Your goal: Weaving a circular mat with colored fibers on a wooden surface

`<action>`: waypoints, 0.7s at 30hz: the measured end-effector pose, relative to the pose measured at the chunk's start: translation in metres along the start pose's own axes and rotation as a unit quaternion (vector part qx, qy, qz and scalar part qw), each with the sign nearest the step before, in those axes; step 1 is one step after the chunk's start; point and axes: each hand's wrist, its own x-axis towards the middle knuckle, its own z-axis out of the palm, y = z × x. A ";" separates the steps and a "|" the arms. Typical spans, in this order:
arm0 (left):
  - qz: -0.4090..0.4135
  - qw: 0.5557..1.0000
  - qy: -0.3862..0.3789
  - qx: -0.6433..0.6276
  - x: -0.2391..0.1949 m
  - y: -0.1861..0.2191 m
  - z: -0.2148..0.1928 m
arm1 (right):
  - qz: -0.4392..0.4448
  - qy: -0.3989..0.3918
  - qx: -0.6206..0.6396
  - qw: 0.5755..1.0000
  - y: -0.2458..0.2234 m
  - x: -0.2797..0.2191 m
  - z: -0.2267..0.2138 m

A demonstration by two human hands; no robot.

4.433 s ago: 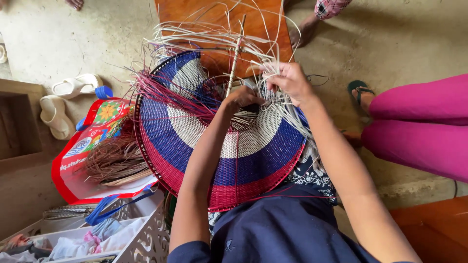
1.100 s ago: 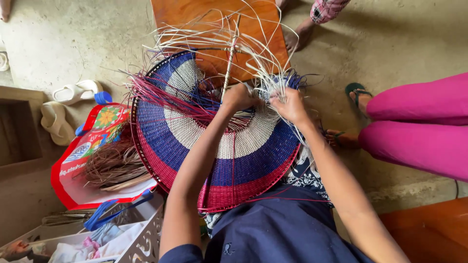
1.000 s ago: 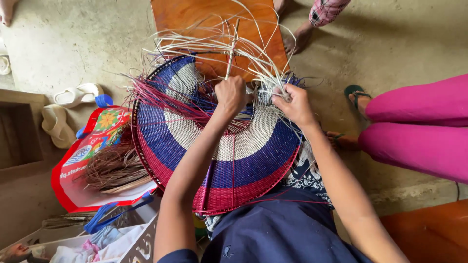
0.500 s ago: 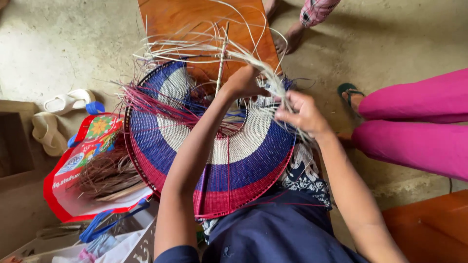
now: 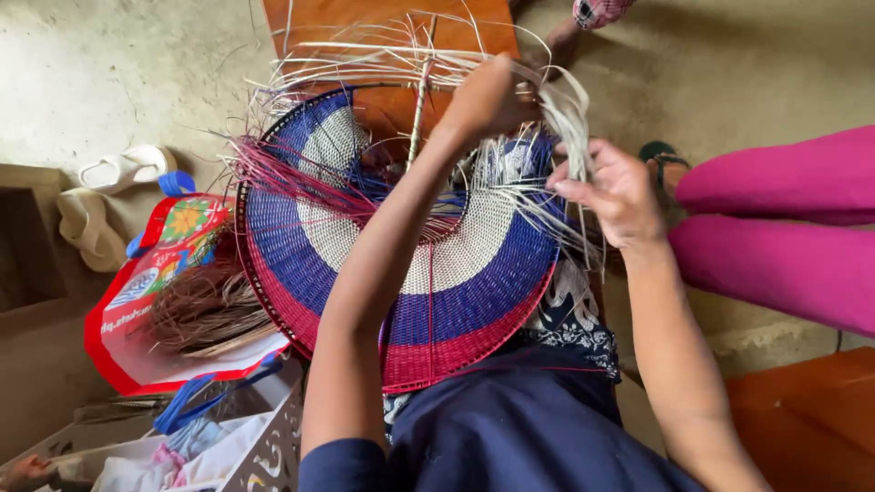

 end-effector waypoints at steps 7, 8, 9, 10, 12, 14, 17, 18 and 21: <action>-0.117 0.951 0.061 -0.279 0.035 -0.100 -0.004 | 0.089 -0.163 -0.147 0.971 0.054 -0.058 -0.041; -0.245 0.892 0.102 -0.365 0.024 -0.101 -0.013 | 0.147 -0.204 -0.131 0.959 0.080 -0.067 -0.054; -0.360 0.811 0.143 -0.438 0.017 -0.101 -0.027 | 0.198 -0.243 -0.115 0.943 0.106 -0.071 -0.066; -0.358 0.812 0.145 -0.438 0.022 -0.096 -0.021 | 0.195 -0.244 -0.116 0.943 0.092 -0.064 -0.061; -0.174 0.952 0.132 -0.215 0.027 -0.086 -0.007 | 0.124 -0.185 -0.267 0.938 0.065 -0.054 -0.052; -0.055 0.982 0.133 -0.119 0.035 -0.043 -0.012 | 0.042 -0.101 -0.156 0.982 0.021 -0.050 -0.029; 0.077 0.986 0.137 -0.050 0.049 -0.003 -0.017 | -0.060 -0.027 0.020 0.998 -0.007 -0.063 -0.030; 0.093 0.983 0.140 -0.079 0.057 0.006 -0.020 | -0.079 -0.035 0.081 0.993 -0.009 -0.069 -0.036; -0.081 0.938 0.148 -0.302 0.075 -0.048 -0.021 | 0.031 -0.121 -0.122 0.985 0.024 -0.093 -0.059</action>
